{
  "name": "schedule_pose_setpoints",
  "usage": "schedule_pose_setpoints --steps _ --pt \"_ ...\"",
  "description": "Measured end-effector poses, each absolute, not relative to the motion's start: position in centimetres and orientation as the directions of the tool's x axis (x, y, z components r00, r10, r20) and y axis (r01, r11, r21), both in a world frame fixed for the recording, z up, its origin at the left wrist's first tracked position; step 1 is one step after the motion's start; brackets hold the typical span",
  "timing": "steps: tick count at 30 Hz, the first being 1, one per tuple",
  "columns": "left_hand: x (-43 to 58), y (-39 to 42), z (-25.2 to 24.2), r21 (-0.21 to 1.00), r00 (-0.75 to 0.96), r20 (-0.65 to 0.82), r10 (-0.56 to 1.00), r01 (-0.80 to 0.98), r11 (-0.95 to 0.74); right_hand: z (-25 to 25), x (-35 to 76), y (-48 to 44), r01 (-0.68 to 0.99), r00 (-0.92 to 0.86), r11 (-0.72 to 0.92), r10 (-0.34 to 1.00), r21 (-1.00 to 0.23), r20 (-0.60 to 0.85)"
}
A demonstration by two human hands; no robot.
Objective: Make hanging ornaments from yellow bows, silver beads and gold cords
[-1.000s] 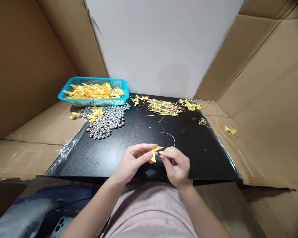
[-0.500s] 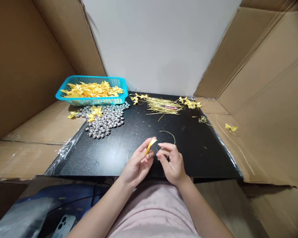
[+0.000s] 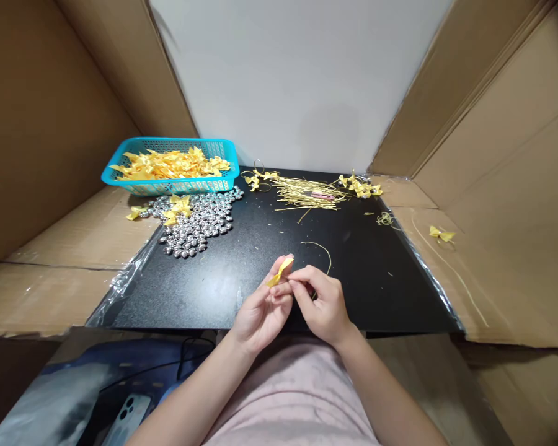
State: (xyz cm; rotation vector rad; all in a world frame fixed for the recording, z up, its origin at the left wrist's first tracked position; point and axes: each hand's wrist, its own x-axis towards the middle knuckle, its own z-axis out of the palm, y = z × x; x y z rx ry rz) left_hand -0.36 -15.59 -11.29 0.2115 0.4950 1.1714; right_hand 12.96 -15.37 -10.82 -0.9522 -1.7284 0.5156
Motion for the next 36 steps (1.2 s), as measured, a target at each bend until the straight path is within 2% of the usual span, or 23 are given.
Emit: schedule_pose_setpoints --steps 11,14,20,25,36 --pt "-0.2 -15.6 -10.5 0.197 0.353 -0.266 0.897 -0.891 0.409 -10.9 13.0 -15.3 0.323 -0.149 0.612 0.786 -0.721 0.6" --pt "-0.1 -15.6 -10.3 0.172 0.359 -0.277 0.891 -0.894 0.414 -10.8 13.0 -15.4 0.336 -0.155 0.621 0.778 -0.708 0.609" --pt "-0.1 -15.4 -10.3 0.204 0.358 -0.283 0.89 -0.884 0.42 -10.6 13.0 -15.5 0.313 -0.185 0.622 0.781 -0.718 0.596" --pt "-0.1 -15.4 -10.6 0.238 0.381 -0.205 0.901 -0.874 0.424 -10.5 13.2 -15.7 0.297 -0.206 0.603 0.798 -0.74 0.567" --pt "0.2 -15.6 -10.9 0.381 0.411 -0.167 0.896 -0.812 0.443 -10.0 13.2 -16.1 0.283 -0.235 0.616 0.788 -0.736 0.569"
